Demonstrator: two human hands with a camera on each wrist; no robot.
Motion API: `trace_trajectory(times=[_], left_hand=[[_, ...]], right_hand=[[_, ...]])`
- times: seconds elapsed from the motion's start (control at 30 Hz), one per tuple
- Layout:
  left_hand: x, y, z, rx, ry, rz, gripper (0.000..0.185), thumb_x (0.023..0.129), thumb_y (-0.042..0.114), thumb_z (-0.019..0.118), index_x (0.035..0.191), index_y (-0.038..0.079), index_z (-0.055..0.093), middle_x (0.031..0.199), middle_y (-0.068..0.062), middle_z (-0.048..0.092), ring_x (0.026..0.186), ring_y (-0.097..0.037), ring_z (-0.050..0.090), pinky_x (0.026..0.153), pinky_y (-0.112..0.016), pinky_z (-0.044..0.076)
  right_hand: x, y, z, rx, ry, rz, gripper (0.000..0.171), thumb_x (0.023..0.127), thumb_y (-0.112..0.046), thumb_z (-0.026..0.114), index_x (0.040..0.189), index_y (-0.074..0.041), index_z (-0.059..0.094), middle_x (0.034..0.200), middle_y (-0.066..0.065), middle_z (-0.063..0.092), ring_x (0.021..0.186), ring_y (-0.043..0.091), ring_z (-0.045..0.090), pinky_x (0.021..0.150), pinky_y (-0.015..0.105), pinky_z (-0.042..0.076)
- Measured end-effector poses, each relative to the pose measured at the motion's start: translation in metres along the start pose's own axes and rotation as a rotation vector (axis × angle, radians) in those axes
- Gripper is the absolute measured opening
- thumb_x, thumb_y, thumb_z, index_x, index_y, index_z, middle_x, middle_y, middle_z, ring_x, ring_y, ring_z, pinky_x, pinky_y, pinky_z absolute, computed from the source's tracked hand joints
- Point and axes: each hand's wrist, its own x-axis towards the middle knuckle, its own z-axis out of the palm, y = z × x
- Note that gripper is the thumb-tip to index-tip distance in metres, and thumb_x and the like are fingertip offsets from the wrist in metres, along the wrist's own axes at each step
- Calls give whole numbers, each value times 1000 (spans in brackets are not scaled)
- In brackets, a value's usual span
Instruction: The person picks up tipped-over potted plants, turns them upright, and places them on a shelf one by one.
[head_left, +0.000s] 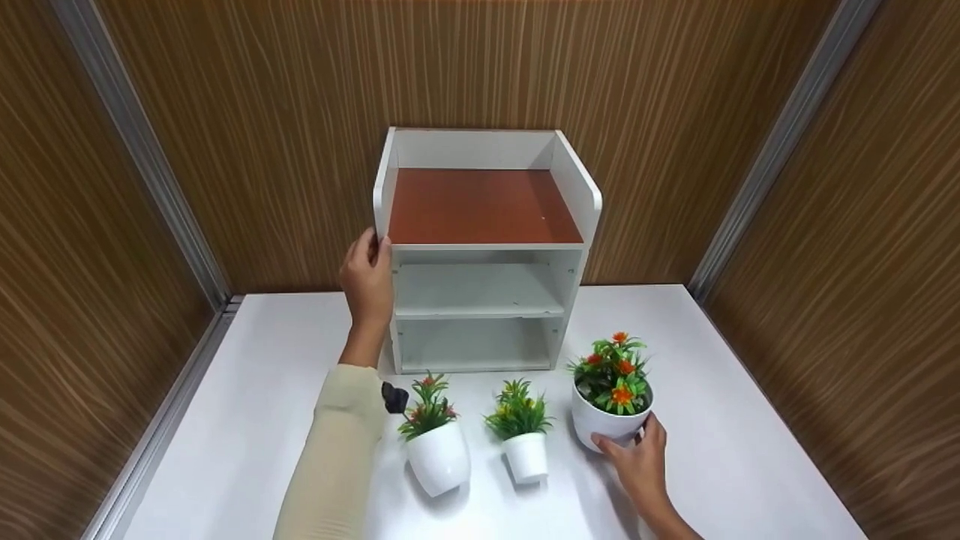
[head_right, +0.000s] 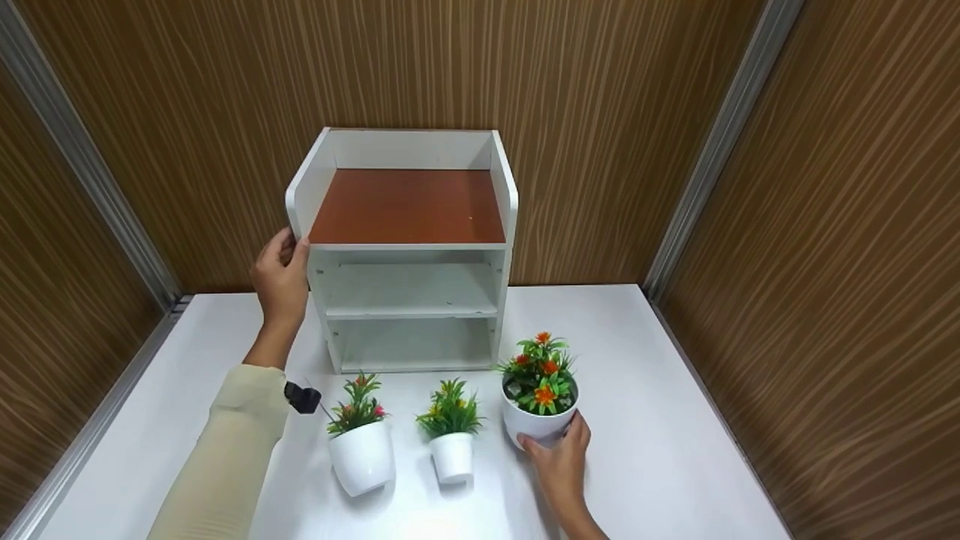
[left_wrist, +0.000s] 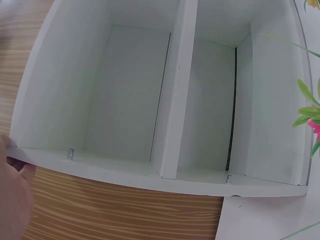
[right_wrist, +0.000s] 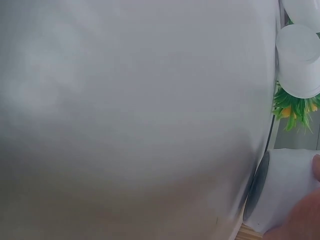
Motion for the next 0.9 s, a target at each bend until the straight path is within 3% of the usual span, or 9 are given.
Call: trace_trajectory(times=[0.33,0.67,0.83,0.9], left_hand=[[-1,-1,-3,11,-10,-14,40,103,23,59,137,3,60,129,-13,66,120,-21,64,100,-33,55],[0,-2,-6,21,-4,-9,39,103,23,60,136,2,60,129,-14,66,120,-22,64,100,-33,55],[0,-1,-3,10,-9,-2,39,103,22,60,136,2,61,127,-15,67,119,-22,64,100,-34,55],[0,0,-3,6,-9,-1,38,103,22,60,135,2,61,127,-14,67,118,-22,64,99,-33,55]], right_hand=[[-3,6,4,20,-8,-13,107,74,-7,89,152,13,18,153,33,21,148,47,24,122,53,25],[-3,11,7,15,8,-94,102,68,-3,91,147,12,29,147,30,35,143,41,35,122,51,28],[-2,12,3,7,17,-104,100,64,-2,93,146,6,36,145,23,45,140,33,41,120,45,31],[-2,13,2,7,26,-112,98,62,-2,94,144,5,39,143,21,49,138,30,44,118,35,33]])
